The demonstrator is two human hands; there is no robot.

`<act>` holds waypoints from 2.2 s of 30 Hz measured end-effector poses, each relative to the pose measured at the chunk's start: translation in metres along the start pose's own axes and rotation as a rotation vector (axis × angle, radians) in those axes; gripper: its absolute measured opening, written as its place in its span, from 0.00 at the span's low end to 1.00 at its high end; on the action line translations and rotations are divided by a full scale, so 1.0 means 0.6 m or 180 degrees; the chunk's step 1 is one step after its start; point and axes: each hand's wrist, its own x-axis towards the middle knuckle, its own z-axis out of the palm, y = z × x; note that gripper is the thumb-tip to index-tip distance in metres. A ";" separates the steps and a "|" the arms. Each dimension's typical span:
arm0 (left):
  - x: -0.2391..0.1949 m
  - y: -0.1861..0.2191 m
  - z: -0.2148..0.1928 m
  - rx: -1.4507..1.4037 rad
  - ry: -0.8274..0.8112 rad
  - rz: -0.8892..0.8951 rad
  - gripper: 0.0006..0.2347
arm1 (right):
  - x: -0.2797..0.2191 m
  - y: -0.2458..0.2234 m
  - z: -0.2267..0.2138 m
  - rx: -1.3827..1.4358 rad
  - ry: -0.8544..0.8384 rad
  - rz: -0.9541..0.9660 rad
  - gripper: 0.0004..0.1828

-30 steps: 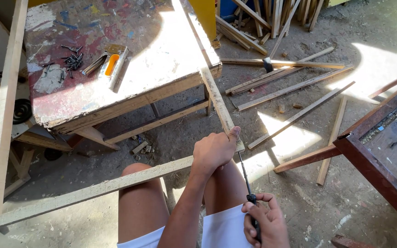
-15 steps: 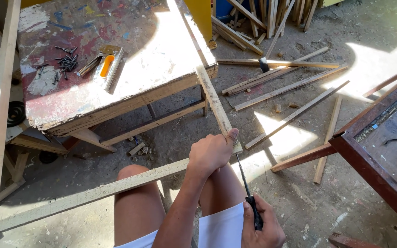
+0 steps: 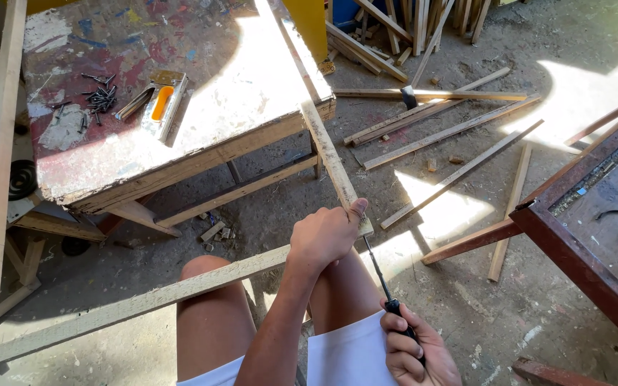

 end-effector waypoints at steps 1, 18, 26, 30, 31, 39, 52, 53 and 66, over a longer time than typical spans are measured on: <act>-0.001 0.000 0.000 0.0008 0.0002 -0.0001 0.37 | 0.001 -0.001 -0.001 0.0115 -0.0002 0.0036 0.18; -0.001 -0.015 0.017 0.0096 0.0220 0.0088 0.37 | 0.000 0.134 0.081 -0.6402 0.2288 -0.4389 0.16; -0.005 -0.001 0.010 0.0129 0.0227 0.0128 0.35 | 0.000 0.009 -0.015 0.0424 0.0173 -0.0007 0.21; -0.004 -0.006 0.023 0.0159 0.0226 0.0180 0.36 | -0.015 0.012 0.013 0.0503 0.0057 0.0041 0.19; 0.003 -0.009 0.028 0.0224 0.0407 0.0270 0.35 | -0.014 0.017 0.024 -0.0289 0.0217 -0.0376 0.21; -0.011 -0.034 0.097 0.0431 0.2352 0.1222 0.21 | -0.031 0.109 0.153 -0.2773 0.1570 -0.2149 0.19; -0.082 -0.045 0.162 -0.3907 0.2043 0.0489 0.11 | -0.026 0.110 0.143 -0.7659 0.1906 -0.4118 0.19; -0.075 -0.048 0.155 -0.5410 0.1075 -0.0026 0.17 | -0.023 0.107 0.140 -0.7862 0.1997 -0.4087 0.20; -0.027 -0.070 0.168 -0.6882 0.1376 0.0352 0.17 | -0.014 0.126 0.166 -0.6442 0.1799 -0.3758 0.11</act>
